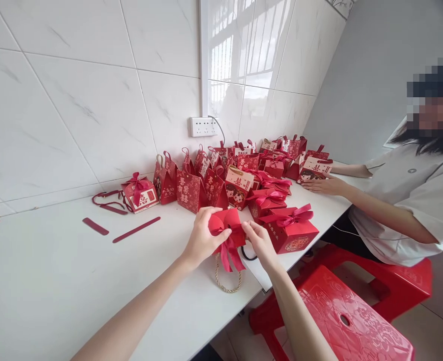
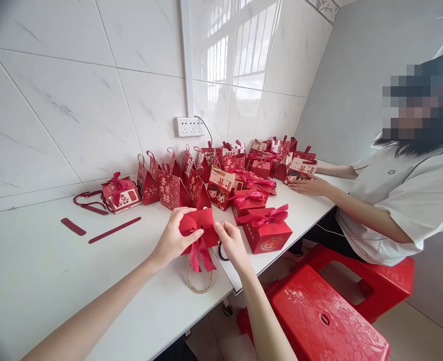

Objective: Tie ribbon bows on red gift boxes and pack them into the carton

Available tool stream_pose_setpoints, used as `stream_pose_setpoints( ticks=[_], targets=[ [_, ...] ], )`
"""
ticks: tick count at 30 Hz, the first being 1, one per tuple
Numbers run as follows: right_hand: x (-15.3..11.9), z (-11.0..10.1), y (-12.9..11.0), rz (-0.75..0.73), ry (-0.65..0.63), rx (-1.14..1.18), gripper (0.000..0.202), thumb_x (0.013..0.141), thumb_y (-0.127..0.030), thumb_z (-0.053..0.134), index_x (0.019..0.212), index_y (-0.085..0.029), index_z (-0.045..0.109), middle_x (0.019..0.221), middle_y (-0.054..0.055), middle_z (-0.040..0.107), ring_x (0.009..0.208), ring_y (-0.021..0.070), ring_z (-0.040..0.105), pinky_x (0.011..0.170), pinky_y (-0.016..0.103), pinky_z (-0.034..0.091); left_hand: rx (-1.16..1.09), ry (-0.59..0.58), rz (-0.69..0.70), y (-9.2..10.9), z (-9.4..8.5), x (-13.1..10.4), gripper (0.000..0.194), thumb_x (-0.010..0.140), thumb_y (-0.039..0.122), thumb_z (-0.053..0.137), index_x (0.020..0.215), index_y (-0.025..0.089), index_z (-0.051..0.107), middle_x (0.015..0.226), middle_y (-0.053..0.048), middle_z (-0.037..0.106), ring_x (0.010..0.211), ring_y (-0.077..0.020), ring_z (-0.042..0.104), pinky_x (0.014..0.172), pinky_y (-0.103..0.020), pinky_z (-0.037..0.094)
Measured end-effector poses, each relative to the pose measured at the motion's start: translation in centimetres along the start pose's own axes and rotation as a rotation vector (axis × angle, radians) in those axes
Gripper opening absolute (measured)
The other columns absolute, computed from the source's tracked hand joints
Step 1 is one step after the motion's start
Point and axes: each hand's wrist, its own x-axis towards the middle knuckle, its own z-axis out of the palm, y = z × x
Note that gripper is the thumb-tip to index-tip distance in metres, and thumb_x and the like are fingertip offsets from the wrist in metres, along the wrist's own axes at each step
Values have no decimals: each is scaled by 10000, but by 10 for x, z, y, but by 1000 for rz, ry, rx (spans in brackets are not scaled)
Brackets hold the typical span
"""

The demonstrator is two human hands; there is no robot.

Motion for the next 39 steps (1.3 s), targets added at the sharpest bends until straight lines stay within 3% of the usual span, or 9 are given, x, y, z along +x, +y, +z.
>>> stream_pose_setpoints(
  ticks=[6,9,12,15,19,23,27,33,39],
  targets=[
    [4,-4,6,-1,41,55,405,732,-525,647,633,-181,458,606,-47,425,556,87,360,547,223,312,-289,-112,-76,-13,-9,-4,542,777,324,617,1240,250,346,1339,-90,443,1277,-209,416,1082,-401,340],
    [4,-6,8,-6,53,83,380,714,-507,674,648,-177,499,639,-32,481,590,97,422,586,227,359,-440,-70,-135,-20,-10,-6,426,761,334,634,1084,248,369,1353,-93,435,1265,-197,433,1058,-387,364],
    [3,-4,8,-18,64,108,354,704,-496,687,676,-171,547,826,20,586,725,127,518,689,243,422,-482,-65,-222,-21,-9,-6,293,756,378,619,830,230,377,1231,-69,529,1110,-195,544,930,-353,445],
    [4,-2,8,24,57,182,364,673,-494,713,654,-163,560,1020,74,624,849,171,572,780,282,457,-427,-58,-251,-21,-8,-4,309,770,410,587,694,213,362,1047,-36,597,966,-181,568,828,-305,443],
    [6,1,5,86,76,259,394,614,-490,756,579,-168,531,897,66,667,739,158,587,711,277,484,-404,-9,-250,-23,-5,-5,311,805,427,540,658,207,375,867,-10,600,801,-159,560,732,-272,414],
    [3,-1,0,107,76,326,385,582,-464,787,530,-173,541,795,48,666,718,151,590,688,264,489,-411,20,-224,-21,-2,-11,307,810,431,535,653,205,399,1106,-53,601,970,-204,561,800,-289,403],
    [-1,-5,-2,139,86,395,371,529,-418,831,506,-156,568,929,59,655,789,159,612,718,266,502,-464,42,-193,-17,1,-15,302,826,428,531,658,208,411,1300,-90,524,1188,-250,484,911,-332,376],
    [-2,-8,-1,157,146,438,393,492,-369,857,475,-134,543,954,38,604,741,119,609,698,244,517,-448,74,-201,-15,4,-20,288,854,424,501,686,216,394,1330,-118,513,1286,-256,409,959,-360,349],
    [-4,-6,3,169,178,462,360,480,-377,859,542,-146,590,854,18,614,677,103,608,671,232,518,-458,87,-220,-14,7,-23,297,879,440,458,695,224,372,1299,-106,545,1226,-240,469,894,-344,389]
  ],
)
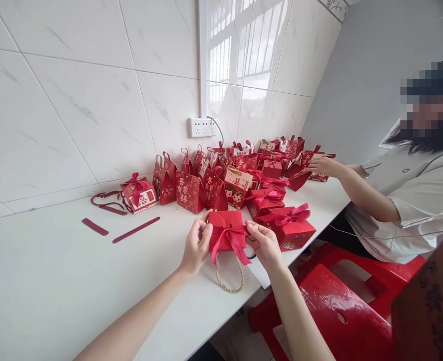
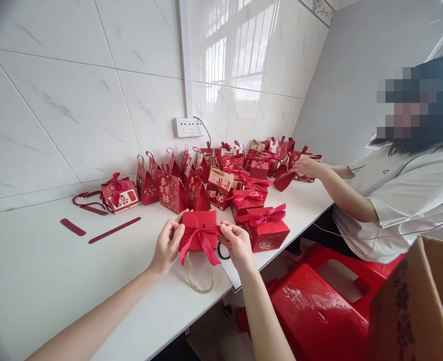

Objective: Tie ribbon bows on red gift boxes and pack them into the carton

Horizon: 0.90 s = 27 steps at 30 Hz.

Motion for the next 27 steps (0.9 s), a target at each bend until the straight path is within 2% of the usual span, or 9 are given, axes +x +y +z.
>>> stream_pose_setpoints(
  ticks=[5,9,12,14,15,17,20,23,27],
  targets=[
    [-1,6,4,1,17,10,347,527,-409,830,619,-163,604,684,7,618,647,112,601,662,222,503,3,19,-9,-1,1,0,307,874,446,455,687,222,358,1276,-111,558,1206,-250,485,836,-338,420],
    [-16,10,4,-81,79,-80,359,656,-511,714,738,-186,586,841,34,643,754,153,617,718,277,505,-23,35,20,0,4,-2,291,851,425,496,695,220,360,1346,-101,500,1200,-235,495,854,-342,440],
    [-48,9,9,-338,299,-305,379,772,-533,581,988,-223,551,1087,61,586,953,196,582,807,334,477,-97,15,18,0,8,-5,237,840,402,517,772,227,373,1353,-105,491,1121,-214,562,868,-362,464],
    [-75,9,16,-575,414,-523,308,810,-482,552,953,-209,545,1007,56,580,906,185,561,785,316,456,-131,8,20,-1,11,-7,210,840,389,523,845,234,383,1332,-110,505,1107,-206,576,884,-373,470],
    [-87,10,20,-628,375,-627,270,820,-462,542,872,-197,551,882,40,579,805,168,552,728,294,449,-136,10,32,-2,12,-7,206,840,386,524,883,235,390,1315,-112,516,1121,-206,569,900,-377,467],
    [-104,15,28,-487,118,-786,295,844,-454,505,741,-181,546,673,4,529,611,130,493,586,253,409,-114,22,71,-3,13,-7,230,839,387,522,969,231,412,1264,-112,542,1150,-207,549,935,-381,456],
    [-108,30,35,-97,-198,-809,390,867,-507,448,741,-157,564,596,-14,498,508,97,453,493,223,358,-30,19,114,-3,11,-5,282,852,386,496,1076,222,445,1210,-101,558,1153,-208,539,964,-382,441],
    [-97,45,34,49,-229,-691,454,856,-573,413,783,-148,556,630,-11,515,478,82,478,428,196,343,28,-21,116,1,8,-5,279,877,366,454,1114,220,471,1220,-90,547,1171,-212,518,980,-377,425],
    [-82,55,30,101,-228,-595,428,828,-569,442,733,-158,520,602,-28,494,401,57,416,324,167,287,-13,-64,53,9,8,-6,275,855,346,480,1097,220,445,1191,-74,533,1140,-203,522,962,-360,426]
  ],
)
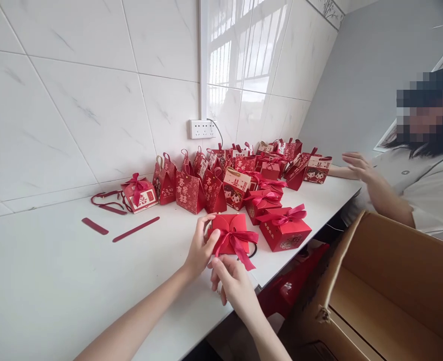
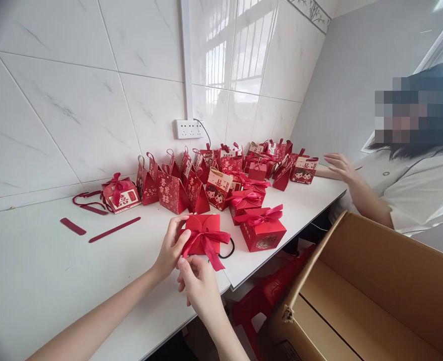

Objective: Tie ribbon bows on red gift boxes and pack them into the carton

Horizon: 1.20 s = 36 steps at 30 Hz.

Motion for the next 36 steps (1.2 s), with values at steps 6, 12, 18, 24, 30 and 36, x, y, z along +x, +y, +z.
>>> stream_pose_setpoints(
  ticks=[6,12,18,24,30,36],
  targets=[
    [5,-5,8,-39,-33,46,397,800,-545,504,709,-159,502,655,-31,512,345,17,373,328,168,294,-34,12,-136,8,6,7,445,725,320,634,1077,217,380,1131,-71,517,1086,-201,535,938,-360,435],
    [2,-11,13,-38,-72,-14,421,816,-573,491,732,-161,515,570,-47,483,333,22,318,320,178,210,50,-4,-263,14,9,12,660,613,285,742,1184,217,417,1148,-87,522,1077,-236,552,952,-400,429],
    [1,-13,15,-68,-95,-11,416,813,-570,517,715,-165,517,563,-35,501,393,47,395,362,182,237,13,-68,-311,18,9,10,591,640,316,718,1113,213,378,1037,-62,572,944,-211,606,872,-392,470],
    [-2,-11,18,-36,-155,0,395,803,-529,559,652,-173,476,538,-41,504,358,48,407,369,187,244,12,-62,-315,18,9,10,573,639,313,719,1086,222,372,962,-36,593,911,-203,612,845,-380,472],
    [-5,-12,19,9,-180,-26,385,803,-534,540,670,-174,511,564,-33,538,338,50,414,365,191,251,39,-67,-273,16,9,8,557,639,297,722,1076,223,386,891,-8,598,816,-184,619,814,-376,483],
    [-17,-41,-6,105,-86,-328,342,736,-476,630,579,-177,574,481,-36,492,320,66,363,374,222,259,53,-92,-270,17,9,9,555,653,308,707,1079,221,363,890,-5,601,843,-185,624,839,-371,479]
  ],
)
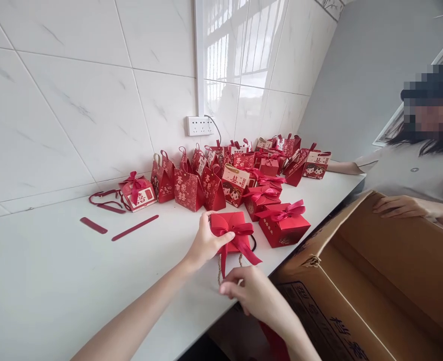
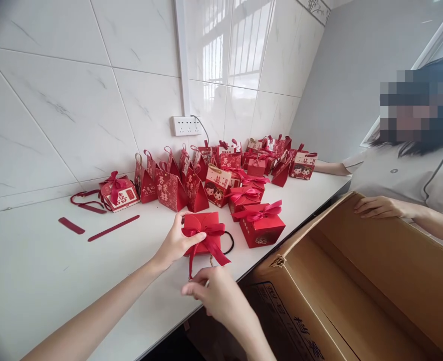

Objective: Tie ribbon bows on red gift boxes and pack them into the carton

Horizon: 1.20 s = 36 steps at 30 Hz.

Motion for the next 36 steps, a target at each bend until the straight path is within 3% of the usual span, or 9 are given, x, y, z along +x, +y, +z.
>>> stream_pose_setpoints(
  ticks=[4,6,12,16,18,22,27,36],
  targets=[
    [5,-33,-11,-134,519,7,497,759,-634,516,529,-201,438,452,-45,376,416,89,331,426,231,264,-7,-20,17,1,1,-1,584,644,318,718,1092,220,355,976,-34,581,899,-198,610,854,-382,477],
    [17,-41,-14,-200,640,13,523,753,-659,506,525,-206,379,480,-42,371,474,98,337,455,229,274,-7,-17,27,2,2,-2,594,633,329,731,1087,225,362,1004,-38,573,916,-202,608,860,-385,478],
    [48,-39,-5,-252,398,348,491,700,-628,595,570,-197,399,536,-60,349,462,73,322,413,203,277,-88,-40,65,-7,2,-5,508,749,413,638,1147,244,371,1135,-72,548,1005,-204,591,874,-359,481],
    [49,-36,5,-238,319,573,447,679,-565,658,592,-183,443,559,-63,374,435,54,328,382,187,289,-131,162,138,-17,4,-8,326,802,412,572,1031,233,425,1188,-76,499,1057,-194,548,867,-331,477],
    [48,-35,8,-250,309,617,445,676,-550,673,591,-181,440,560,-67,364,425,45,316,368,181,273,-78,221,148,-18,3,-10,228,811,417,548,846,216,445,1100,-53,505,976,-180,556,809,-305,487],
    [49,-33,12,-272,286,672,434,704,-539,662,600,-183,435,564,-71,344,418,41,292,359,180,253,80,219,196,-14,0,-12,329,850,423,466,615,197,422,962,-39,494,846,-161,536,707,-258,470],
    [50,-29,16,-278,308,757,440,692,-514,683,590,-186,409,553,-77,330,412,35,257,360,173,218,105,270,205,-13,0,-12,313,865,393,450,618,202,421,904,-24,507,839,-160,525,710,-246,436],
    [50,-18,15,-278,389,936,404,617,-477,756,602,-170,494,575,-40,481,490,63,399,439,163,356,88,267,188,-15,5,-12,269,889,399,391,731,197,474,949,-29,518,826,-149,518,772,-263,418]
  ],
)
